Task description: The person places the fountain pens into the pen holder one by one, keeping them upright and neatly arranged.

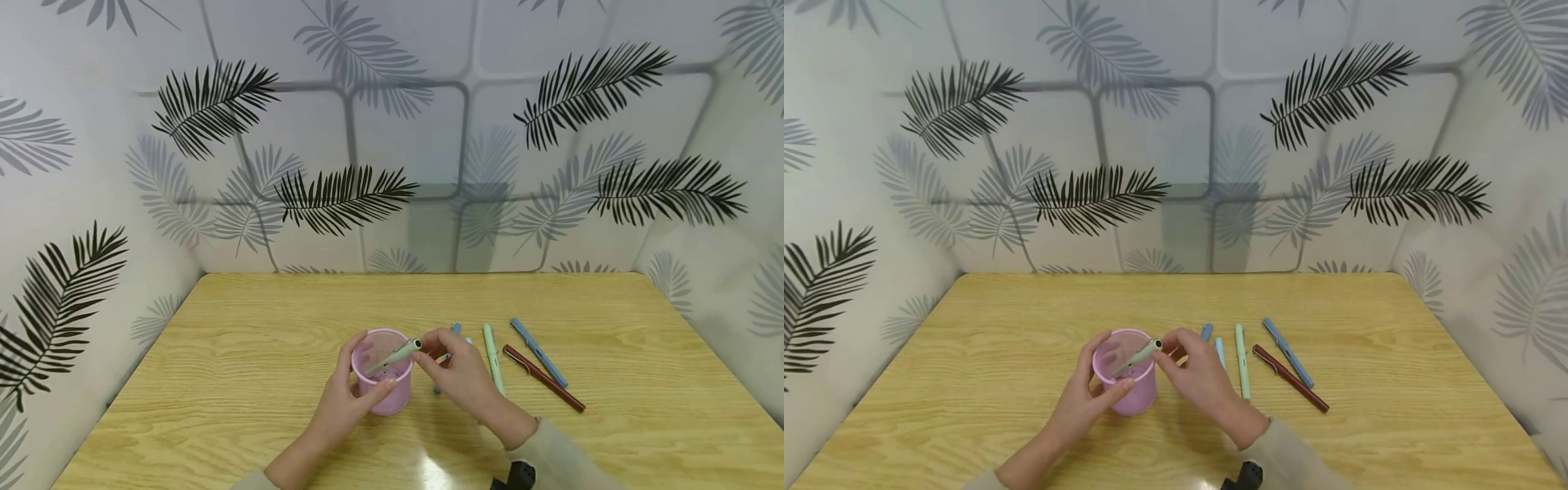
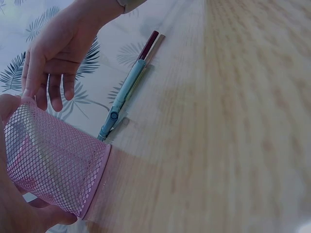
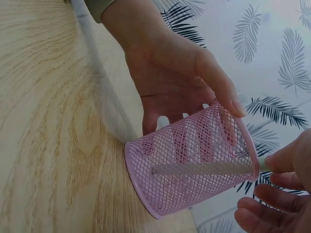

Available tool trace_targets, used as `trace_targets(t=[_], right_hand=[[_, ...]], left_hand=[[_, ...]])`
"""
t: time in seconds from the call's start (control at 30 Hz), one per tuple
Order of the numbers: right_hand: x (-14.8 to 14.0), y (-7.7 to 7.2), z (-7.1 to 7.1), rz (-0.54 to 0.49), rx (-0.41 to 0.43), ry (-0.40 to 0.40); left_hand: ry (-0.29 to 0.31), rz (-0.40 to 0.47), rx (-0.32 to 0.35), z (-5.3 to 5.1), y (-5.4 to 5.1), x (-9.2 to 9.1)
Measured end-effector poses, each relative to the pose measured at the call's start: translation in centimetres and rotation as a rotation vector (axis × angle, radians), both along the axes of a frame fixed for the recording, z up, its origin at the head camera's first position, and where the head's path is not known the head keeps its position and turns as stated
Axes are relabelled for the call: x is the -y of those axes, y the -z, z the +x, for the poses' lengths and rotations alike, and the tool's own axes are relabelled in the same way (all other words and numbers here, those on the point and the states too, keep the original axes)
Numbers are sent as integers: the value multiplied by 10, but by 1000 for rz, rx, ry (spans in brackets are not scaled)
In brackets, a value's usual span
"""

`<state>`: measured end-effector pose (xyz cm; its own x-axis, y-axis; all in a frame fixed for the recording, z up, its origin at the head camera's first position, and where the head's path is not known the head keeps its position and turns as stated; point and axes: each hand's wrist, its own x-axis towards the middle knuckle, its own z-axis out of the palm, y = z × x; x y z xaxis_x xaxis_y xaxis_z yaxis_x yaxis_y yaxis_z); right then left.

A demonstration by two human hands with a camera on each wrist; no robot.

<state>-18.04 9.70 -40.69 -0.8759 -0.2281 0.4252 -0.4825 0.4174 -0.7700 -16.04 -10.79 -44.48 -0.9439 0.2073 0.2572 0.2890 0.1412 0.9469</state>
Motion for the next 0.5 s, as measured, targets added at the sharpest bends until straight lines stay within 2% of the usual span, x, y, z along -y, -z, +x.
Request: trace_targets(t=[0.2,0.4,0.5], right_hand=[[-5,-1,0,14,19,20],[-14,-1,-2,19,-3,52],[-19,0,-2,21,6,65]], left_hand=[[3,15,5,2,-4,-2],[17,26,23,12,-24,-4],[17,21,23,15,-30,-5]])
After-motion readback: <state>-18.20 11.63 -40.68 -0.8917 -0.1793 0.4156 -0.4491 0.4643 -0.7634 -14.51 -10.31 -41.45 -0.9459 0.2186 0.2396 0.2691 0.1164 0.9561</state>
